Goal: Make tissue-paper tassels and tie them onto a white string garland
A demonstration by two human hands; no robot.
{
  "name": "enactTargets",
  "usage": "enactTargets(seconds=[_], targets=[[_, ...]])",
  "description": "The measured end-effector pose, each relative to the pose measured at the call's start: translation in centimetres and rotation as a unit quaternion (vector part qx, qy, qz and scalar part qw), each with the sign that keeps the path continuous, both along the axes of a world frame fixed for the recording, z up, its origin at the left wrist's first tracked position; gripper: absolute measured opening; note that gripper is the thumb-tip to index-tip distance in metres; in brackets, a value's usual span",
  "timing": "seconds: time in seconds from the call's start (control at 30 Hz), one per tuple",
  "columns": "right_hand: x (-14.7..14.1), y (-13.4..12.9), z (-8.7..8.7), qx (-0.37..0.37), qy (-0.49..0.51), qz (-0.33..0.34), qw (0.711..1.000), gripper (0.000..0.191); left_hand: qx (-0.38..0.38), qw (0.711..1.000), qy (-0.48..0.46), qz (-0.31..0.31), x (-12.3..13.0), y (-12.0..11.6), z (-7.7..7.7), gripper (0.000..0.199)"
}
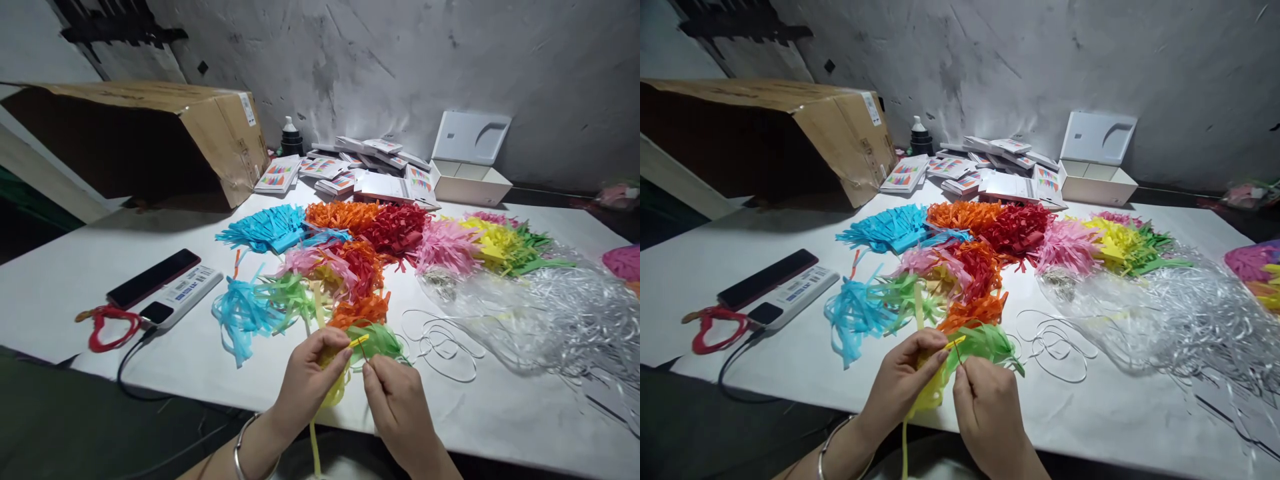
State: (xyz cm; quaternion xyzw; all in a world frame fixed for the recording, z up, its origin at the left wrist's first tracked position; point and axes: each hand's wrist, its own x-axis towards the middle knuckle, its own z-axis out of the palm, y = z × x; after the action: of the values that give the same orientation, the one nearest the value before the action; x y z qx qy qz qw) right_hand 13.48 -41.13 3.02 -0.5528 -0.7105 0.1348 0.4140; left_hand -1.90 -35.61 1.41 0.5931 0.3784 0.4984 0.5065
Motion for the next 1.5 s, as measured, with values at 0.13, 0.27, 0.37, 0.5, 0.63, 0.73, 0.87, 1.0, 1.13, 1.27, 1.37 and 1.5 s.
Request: enactTargets(seconds=[0.13, 0.27, 0.37, 0.5, 0.63, 0.73, 0.87, 1.0, 1.13, 1.27, 1.37, 1.5], targets=[[0.1, -0.1, -0.2, -0.010, -0.003, -0.003, 1.000, 0.034, 0.034, 0.999, 0.008, 0.019, 0.2, -0.1, 0.0, 0.006], [0.1, -0.2, -0.2, -0.017, -0.005, -0.010, 1.000, 0.034, 0.043, 0.998, 0.007, 0.034, 0.3, -0.2, -0.1, 0.006], [0.1, -0.2, -0.3, -0.024, 0.002, -0.014, 1.000, 0.034, 0.049, 0.998, 0.004, 0.038, 0.3, -0.3, -0.2, 0.007], [0.2, -0.1, -0.5, -0.036, 0.014, -0.014, 0.999, 0.035, 0.055, 0.997, 0.008, 0.048, 0.4, -0.4, -0.5, 0.006], [0.2, -0.1, -0.7, -0.041, 0.032, -0.028, 0.998, 0.036, 0.060, 0.996, 0.022, 0.055, 0.4, -0.4, -0.6, 0.005], [0.1, 0.0, -0.6, -0.048, 0.045, -0.039, 0.997, 0.037, 0.082, 0.995, 0.039, 0.050, 0.4, -0.4, -0.6, 0.007], [0.4, 0.1, -0.4, -0.105, 0.081, 0.007, 0.991, 0.040, 0.136, 0.989, 0.057, -0.003, 0.2, -0.4, -0.7, 0.011], [0.9, 0.3, -0.6, -0.179, 0.177, 0.016, 0.968, 0.044, 0.179, 0.978, 0.088, -0.060, -0.2, -0.4, -0.7, 0.014], [0.8, 0.4, -1.2, -0.260, 0.323, 0.031, 0.909, 0.039, 0.197, 0.972, 0.112, -0.064, -0.5, 0.0, -0.6, 0.015], [0.5, 0.2, -1.3, -0.294, 0.430, 0.077, 0.850, 0.063, 0.191, 0.975, 0.101, -0.052, -0.5, 0.2, -0.8, 0.018], [0.4, 0.0, -1.3, -0.300, 0.486, 0.101, 0.815, 0.073, 0.172, 0.980, 0.084, -0.051, -0.5, 0.2, -0.9, 0.018], [0.4, 0.1, -1.3, -0.283, 0.499, 0.071, 0.816, 0.071, 0.157, 0.982, 0.059, -0.084, -0.5, 0.0, -0.9, 0.015]])
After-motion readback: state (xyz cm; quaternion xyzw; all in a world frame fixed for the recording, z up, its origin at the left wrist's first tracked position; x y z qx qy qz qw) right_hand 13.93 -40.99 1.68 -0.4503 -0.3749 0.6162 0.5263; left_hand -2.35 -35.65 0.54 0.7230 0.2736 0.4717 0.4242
